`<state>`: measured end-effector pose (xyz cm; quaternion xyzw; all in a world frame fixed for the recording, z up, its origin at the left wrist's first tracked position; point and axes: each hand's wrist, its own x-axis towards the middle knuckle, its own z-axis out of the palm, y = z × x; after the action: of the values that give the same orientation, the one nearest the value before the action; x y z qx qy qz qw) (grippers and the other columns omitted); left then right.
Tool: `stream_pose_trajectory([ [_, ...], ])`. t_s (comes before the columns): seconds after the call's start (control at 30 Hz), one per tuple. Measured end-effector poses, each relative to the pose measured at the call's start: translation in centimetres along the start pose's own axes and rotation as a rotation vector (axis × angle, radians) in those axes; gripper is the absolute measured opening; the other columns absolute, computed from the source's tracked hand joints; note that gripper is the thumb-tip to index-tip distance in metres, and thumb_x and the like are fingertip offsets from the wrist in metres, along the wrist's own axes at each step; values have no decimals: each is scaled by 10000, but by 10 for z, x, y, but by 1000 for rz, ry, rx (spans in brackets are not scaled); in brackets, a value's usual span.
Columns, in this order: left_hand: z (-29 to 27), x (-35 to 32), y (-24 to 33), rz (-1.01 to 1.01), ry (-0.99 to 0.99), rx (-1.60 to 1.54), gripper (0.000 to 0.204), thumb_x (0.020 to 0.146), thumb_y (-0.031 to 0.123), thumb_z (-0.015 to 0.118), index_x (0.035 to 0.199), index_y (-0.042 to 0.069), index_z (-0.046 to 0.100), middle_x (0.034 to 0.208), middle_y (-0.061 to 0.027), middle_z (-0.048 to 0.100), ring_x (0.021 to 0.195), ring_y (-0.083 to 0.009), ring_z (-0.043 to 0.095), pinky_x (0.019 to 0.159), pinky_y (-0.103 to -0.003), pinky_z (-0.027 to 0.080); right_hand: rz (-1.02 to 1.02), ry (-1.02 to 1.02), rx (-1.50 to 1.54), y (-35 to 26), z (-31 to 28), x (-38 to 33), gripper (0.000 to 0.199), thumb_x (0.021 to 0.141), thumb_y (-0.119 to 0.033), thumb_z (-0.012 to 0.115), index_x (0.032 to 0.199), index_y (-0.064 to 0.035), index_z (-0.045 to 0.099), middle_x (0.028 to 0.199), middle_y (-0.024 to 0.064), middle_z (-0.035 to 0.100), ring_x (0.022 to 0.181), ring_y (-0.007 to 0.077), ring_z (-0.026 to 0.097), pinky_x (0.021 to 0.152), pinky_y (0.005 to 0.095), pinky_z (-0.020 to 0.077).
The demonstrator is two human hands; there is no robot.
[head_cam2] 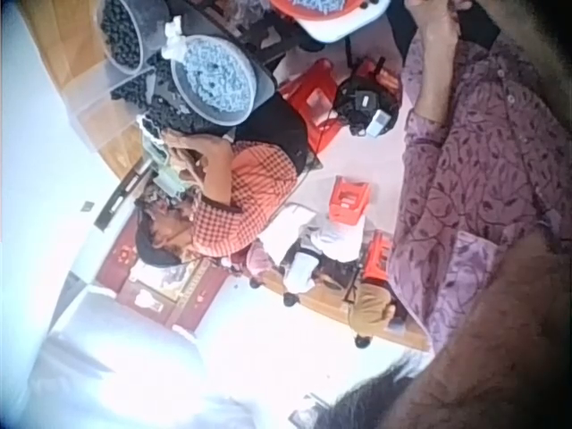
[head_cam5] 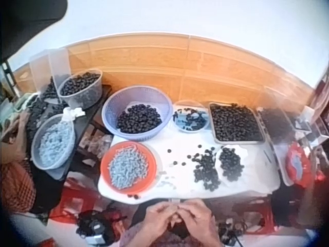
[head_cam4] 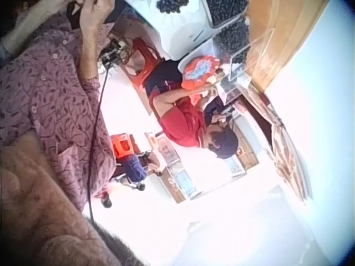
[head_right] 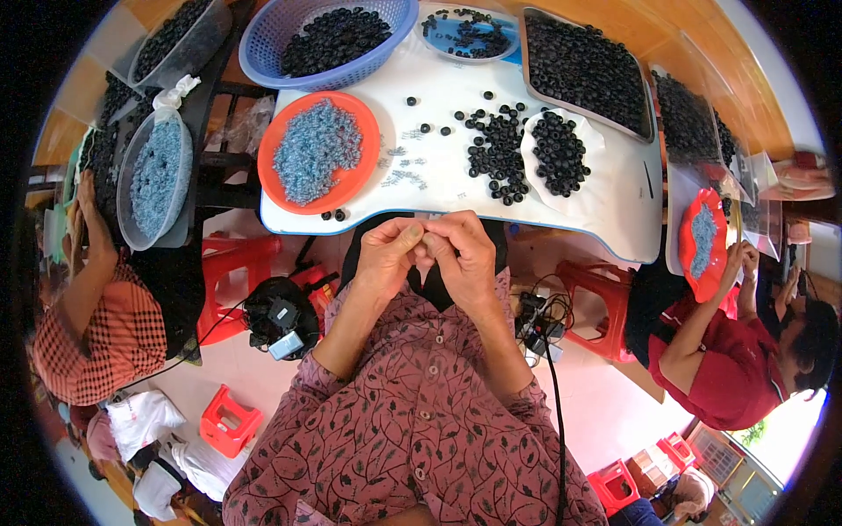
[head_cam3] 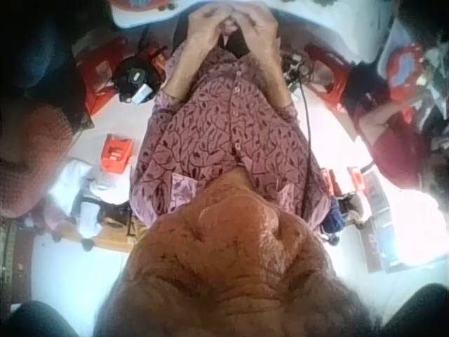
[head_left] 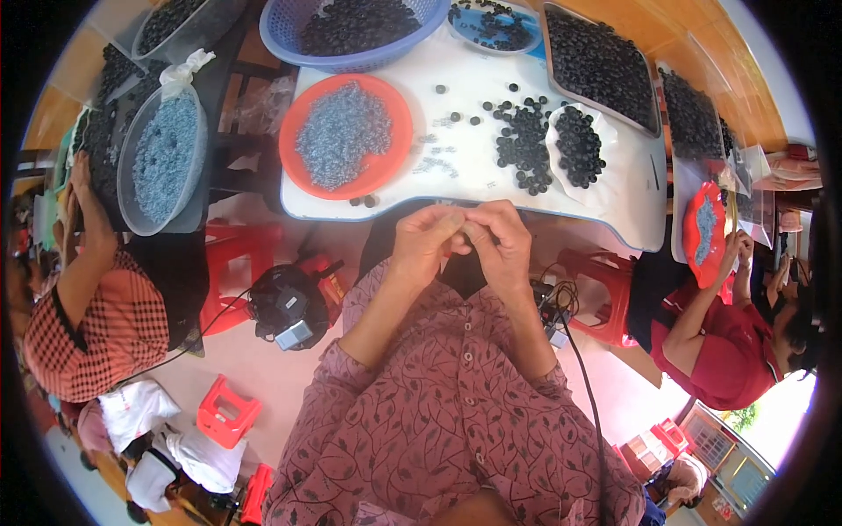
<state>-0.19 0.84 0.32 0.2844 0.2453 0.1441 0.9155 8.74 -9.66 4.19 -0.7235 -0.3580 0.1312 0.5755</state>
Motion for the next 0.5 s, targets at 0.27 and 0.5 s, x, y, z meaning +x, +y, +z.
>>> stream_pose_trajectory([
  [0.27, -5, 12, -8, -132, 17, -261, 157, 903, 68, 634, 1028, -25, 650, 862, -54, 634, 746, -117, 619, 702, -270, 585, -29, 98, -120, 0, 3, 5, 177, 854, 38, 649, 1003, -40, 705, 883, 55, 598, 708, 105, 601, 632, 218, 481],
  [0.5, -11, 18, -13, -195, -5, -288, 144, 901, 66, 635, 1013, -24, 646, 867, -62, 641, 753, -128, 636, 688, -271, 593, 110, 60, 104, 13, -4, 4, 156, 854, 58, 629, 983, -12, 683, 930, 47, 595, 825, 122, 578, 724, 238, 469],
])
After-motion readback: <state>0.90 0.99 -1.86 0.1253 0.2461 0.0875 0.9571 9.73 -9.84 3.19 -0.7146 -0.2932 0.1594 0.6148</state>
